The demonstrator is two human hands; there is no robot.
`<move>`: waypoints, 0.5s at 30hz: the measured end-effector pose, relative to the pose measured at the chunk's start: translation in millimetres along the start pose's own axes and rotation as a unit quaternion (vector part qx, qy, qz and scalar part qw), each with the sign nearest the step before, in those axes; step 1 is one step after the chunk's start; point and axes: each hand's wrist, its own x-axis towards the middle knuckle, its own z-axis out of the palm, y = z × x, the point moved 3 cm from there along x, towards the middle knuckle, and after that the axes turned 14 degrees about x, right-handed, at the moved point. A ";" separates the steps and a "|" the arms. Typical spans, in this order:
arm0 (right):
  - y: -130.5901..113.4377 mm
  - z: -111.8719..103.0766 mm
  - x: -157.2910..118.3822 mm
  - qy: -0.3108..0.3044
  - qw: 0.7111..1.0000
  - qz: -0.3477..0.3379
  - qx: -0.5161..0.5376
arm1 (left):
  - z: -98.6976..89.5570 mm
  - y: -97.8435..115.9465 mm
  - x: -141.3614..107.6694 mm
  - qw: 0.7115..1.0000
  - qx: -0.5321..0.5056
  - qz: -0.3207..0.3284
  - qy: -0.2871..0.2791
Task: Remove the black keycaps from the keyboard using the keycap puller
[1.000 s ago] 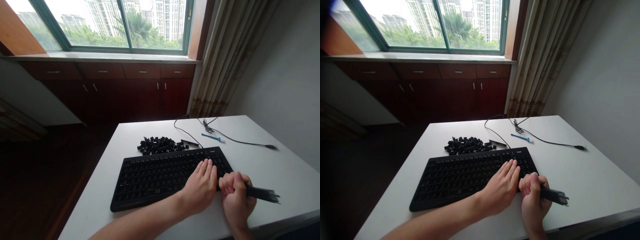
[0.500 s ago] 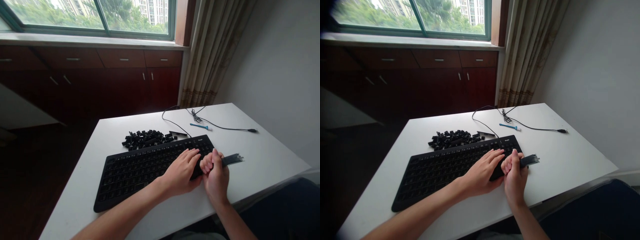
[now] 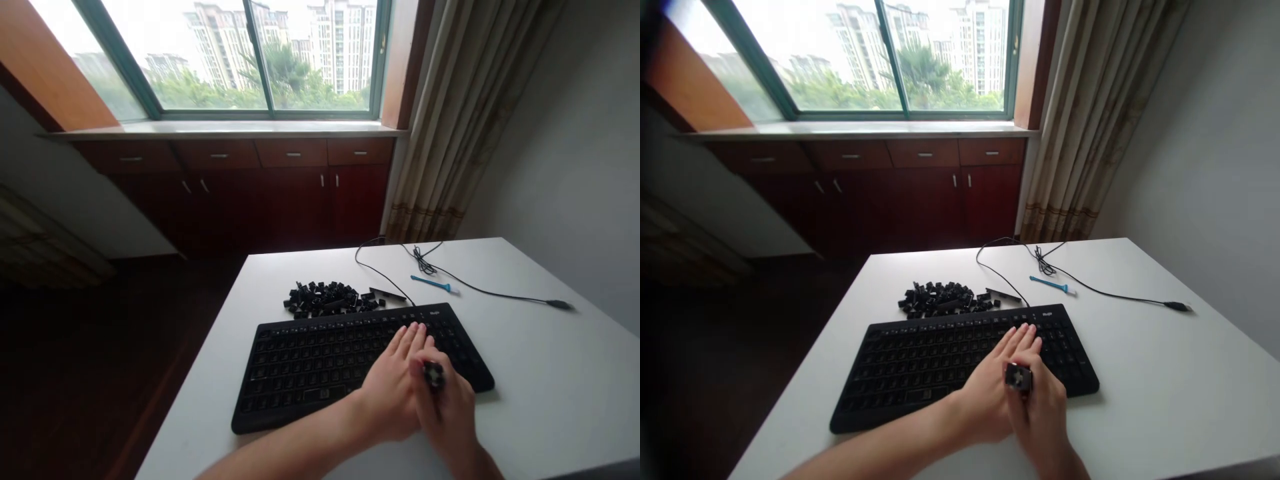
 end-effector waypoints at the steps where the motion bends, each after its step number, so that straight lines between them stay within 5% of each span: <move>1: 3.0 1.3 0.3 -0.033 0.998 -0.040 -0.035 | 0.6 0.0 -1.2 1.000 0.011 -0.002 0.006; 15: 4.7 5.1 3.7 -0.014 0.990 -0.116 -0.081 | 0.6 1.6 1.4 0.999 0.027 -0.033 -0.017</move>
